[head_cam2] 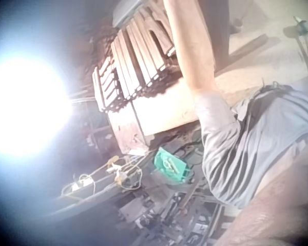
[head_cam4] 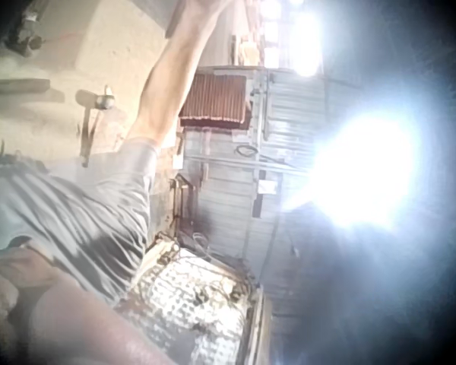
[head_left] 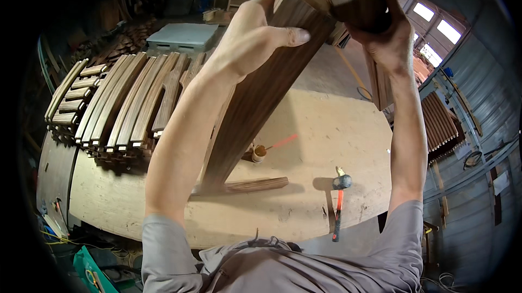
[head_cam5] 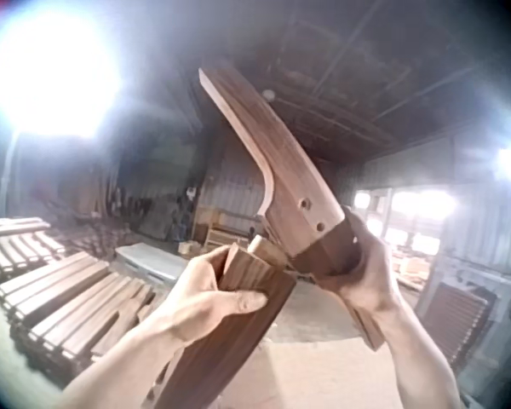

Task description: The person applies adhesive to wooden components with a brush and joins them together to assemble a furniture frame.

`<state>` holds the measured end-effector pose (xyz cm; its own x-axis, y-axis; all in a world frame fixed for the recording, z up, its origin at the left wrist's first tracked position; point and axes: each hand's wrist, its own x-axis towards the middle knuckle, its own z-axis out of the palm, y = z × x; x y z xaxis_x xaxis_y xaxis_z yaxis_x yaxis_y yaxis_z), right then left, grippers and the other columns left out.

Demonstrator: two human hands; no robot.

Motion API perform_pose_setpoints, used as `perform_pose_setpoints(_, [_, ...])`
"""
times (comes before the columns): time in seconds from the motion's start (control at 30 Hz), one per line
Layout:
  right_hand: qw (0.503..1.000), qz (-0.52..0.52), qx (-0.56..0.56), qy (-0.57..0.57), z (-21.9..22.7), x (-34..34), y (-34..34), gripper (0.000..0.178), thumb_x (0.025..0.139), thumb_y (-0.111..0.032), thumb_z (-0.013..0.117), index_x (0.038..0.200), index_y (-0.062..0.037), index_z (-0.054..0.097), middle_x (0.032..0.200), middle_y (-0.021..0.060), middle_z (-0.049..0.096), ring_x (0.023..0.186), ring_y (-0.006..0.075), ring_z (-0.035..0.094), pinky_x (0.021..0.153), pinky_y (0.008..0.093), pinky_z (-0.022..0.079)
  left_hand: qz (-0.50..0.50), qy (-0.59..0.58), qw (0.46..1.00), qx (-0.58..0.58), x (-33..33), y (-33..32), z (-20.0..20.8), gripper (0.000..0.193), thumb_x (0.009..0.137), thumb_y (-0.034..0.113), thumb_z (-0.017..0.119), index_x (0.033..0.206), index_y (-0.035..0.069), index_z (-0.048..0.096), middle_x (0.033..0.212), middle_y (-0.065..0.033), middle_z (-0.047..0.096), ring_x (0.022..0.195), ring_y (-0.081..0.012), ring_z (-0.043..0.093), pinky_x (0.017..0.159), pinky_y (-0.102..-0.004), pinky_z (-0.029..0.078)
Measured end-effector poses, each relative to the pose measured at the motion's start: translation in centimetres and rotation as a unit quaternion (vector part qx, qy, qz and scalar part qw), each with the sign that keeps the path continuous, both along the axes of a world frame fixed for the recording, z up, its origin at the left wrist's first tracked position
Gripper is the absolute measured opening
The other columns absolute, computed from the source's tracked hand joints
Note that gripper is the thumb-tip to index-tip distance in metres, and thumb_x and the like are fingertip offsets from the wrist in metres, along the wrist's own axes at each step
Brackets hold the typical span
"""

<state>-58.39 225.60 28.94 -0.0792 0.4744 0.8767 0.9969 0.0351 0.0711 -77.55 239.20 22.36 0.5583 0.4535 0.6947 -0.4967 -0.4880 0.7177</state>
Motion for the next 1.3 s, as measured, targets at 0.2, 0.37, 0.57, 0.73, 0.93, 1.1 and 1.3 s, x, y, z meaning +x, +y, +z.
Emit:
perform_pose_setpoints(0.2, [0.999,0.033,-0.015,-0.04,1.9,-1.0,-1.0,0.083,0.058,-0.006,0.082,0.135,-0.0133,0.049,0.114,0.0104,0.065,0.103,0.0215,0.063,0.094,0.036,0.05,-0.002,0.01,1.0,0.028,-0.4,-0.7,-0.4,0.047,0.071,0.016,0.076,0.114,0.004,0.059,0.102,-0.0072,0.066,0.095,-0.0154,0.06,0.09,-0.0277,0.045])
perform_pose_setpoints(0.37, [0.997,-0.001,-0.042,-0.059,2.7,-0.8,-1.5,0.084,0.06,-0.005,0.08,0.136,-0.0135,0.047,0.115,0.0117,0.064,0.105,0.0233,0.063,0.095,0.0365,0.05,-0.112,-0.11,0.987,-0.039,0.1,-0.8,1.6,0.07,0.074,0.029,0.078,0.132,0.003,0.049,0.115,-0.0101,0.062,0.11,-0.0153,0.056,0.096,-0.0308,0.045])
perform_pose_setpoints(0.57, [0.998,-0.019,-0.032,-0.045,2.0,-0.7,-2.1,0.087,0.059,-0.003,0.078,0.139,-0.0143,0.044,0.118,0.0121,0.063,0.107,0.0247,0.062,0.096,0.0366,0.049,-0.403,-0.234,0.883,-0.064,2.5,0.0,8.3,0.067,0.068,0.026,0.081,0.124,0.006,0.051,0.107,-0.0095,0.061,0.109,-0.0228,0.056,0.098,-0.0378,0.042])
perform_pose_setpoints(0.73, [0.999,0.007,-0.035,-0.037,2.5,-1.0,-2.4,0.093,0.054,0.001,0.078,0.139,-0.0156,0.045,0.118,0.011,0.063,0.107,0.0242,0.062,0.097,0.037,0.048,-0.407,-0.245,0.88,0.0,2.8,0.2,8.9,0.049,0.066,0.014,0.074,0.111,0.006,0.056,0.105,-0.0122,0.061,0.106,-0.0256,0.059,0.093,-0.0405,0.047])
perform_pose_setpoints(0.93, [0.998,0.0,-0.041,-0.055,3.1,-0.8,-2.7,0.093,0.05,0.004,0.076,0.137,-0.0159,0.048,0.116,0.0089,0.064,0.106,0.0218,0.062,0.098,0.0359,0.047,-0.416,-0.271,0.868,-0.009,2.7,-0.5,8.3,0.048,0.063,0.011,0.071,0.108,0.003,0.056,0.103,-0.0129,0.061,0.104,-0.0269,0.06,0.091,-0.0409,0.049])
perform_pose_setpoints(1.1, [0.999,0.008,-0.026,-0.022,1.7,-0.5,-3.3,0.094,0.049,0.004,0.077,0.137,-0.0153,0.048,0.114,0.0094,0.065,0.105,0.0224,0.062,0.096,0.0357,0.049,-0.419,-0.247,0.872,0.055,3.8,0.8,8.8,0.045,0.061,0.01,0.069,0.103,0.0,0.059,0.098,-0.0138,0.062,0.102,-0.0275,0.06,0.092,-0.0408,0.049])
perform_pose_setpoints(1.3, [0.996,-0.037,-0.045,-0.061,2.2,-1.5,-4.9,0.088,0.055,-0.004,0.08,0.135,-0.0127,0.047,0.118,0.0126,0.062,0.107,0.0268,0.061,0.094,0.0376,0.048,-0.41,-0.298,0.862,-0.008,4.5,-1.8,8.2,0.05,0.059,0.008,0.062,0.108,0.0,0.056,0.102,-0.0158,0.059,0.106,-0.0325,0.058,0.096,-0.0459,0.048])
